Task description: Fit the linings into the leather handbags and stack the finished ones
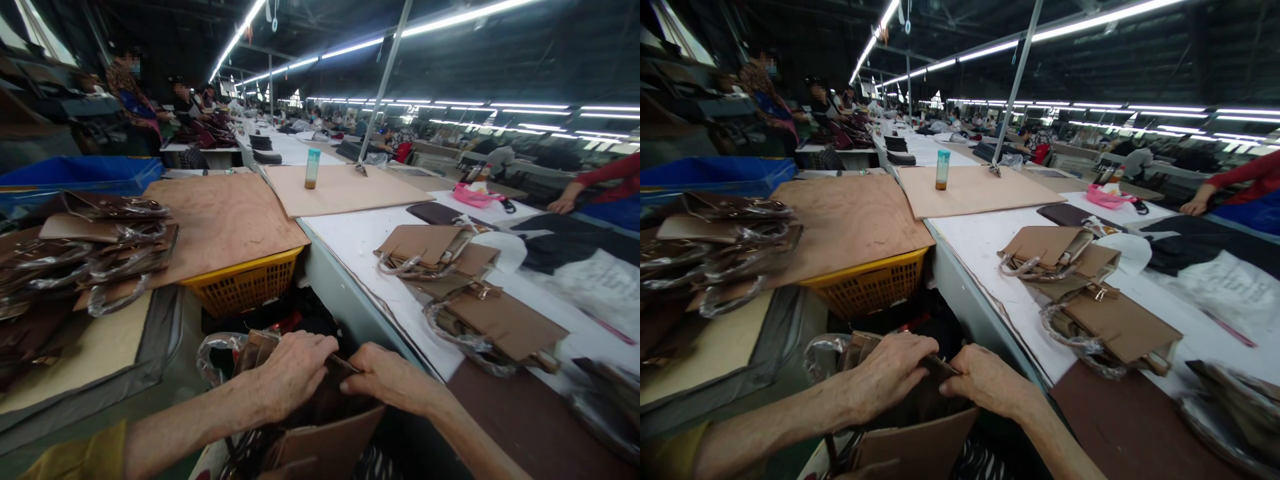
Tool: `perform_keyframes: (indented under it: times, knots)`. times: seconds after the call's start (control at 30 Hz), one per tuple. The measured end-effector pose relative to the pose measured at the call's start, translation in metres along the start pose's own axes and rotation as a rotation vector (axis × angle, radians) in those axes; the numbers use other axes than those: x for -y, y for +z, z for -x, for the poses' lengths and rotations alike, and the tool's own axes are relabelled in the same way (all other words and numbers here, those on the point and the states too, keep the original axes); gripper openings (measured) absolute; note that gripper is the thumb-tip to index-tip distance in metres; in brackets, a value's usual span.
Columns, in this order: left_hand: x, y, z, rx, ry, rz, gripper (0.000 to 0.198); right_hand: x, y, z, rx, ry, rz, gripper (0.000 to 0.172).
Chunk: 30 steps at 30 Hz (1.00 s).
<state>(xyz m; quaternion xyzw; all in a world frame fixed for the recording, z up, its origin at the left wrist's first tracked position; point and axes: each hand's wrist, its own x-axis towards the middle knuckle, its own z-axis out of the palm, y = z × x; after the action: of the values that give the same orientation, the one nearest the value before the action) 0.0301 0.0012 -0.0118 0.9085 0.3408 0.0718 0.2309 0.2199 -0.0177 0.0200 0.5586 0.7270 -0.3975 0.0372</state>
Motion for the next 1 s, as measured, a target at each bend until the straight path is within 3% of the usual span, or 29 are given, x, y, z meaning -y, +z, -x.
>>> perform_keyframes:
  times: [0.13, 0.4, 0.8, 1.0]
  knots:
    - [0.002, -0.002, -0.004, 0.018, -0.051, 0.002, 0.022, 0.0, 0.001, 0.001, -0.01, 0.0, -0.015, 0.022]
    - [0.002, -0.02, -0.018, 0.062, -0.084, 0.087, 0.016, -0.001, 0.002, 0.001, -0.045, -0.048, -0.03, 0.032]
    - [0.004, -0.019, -0.025, 0.099, -0.222, 0.371, 0.011, 0.005, 0.002, 0.004, -0.074, -0.07, 0.013, 0.033]
    - [0.002, -0.018, -0.025, 0.101, -0.279, 0.442, 0.012, 0.002, 0.005, 0.003, -0.076, 0.021, -0.07, 0.027]
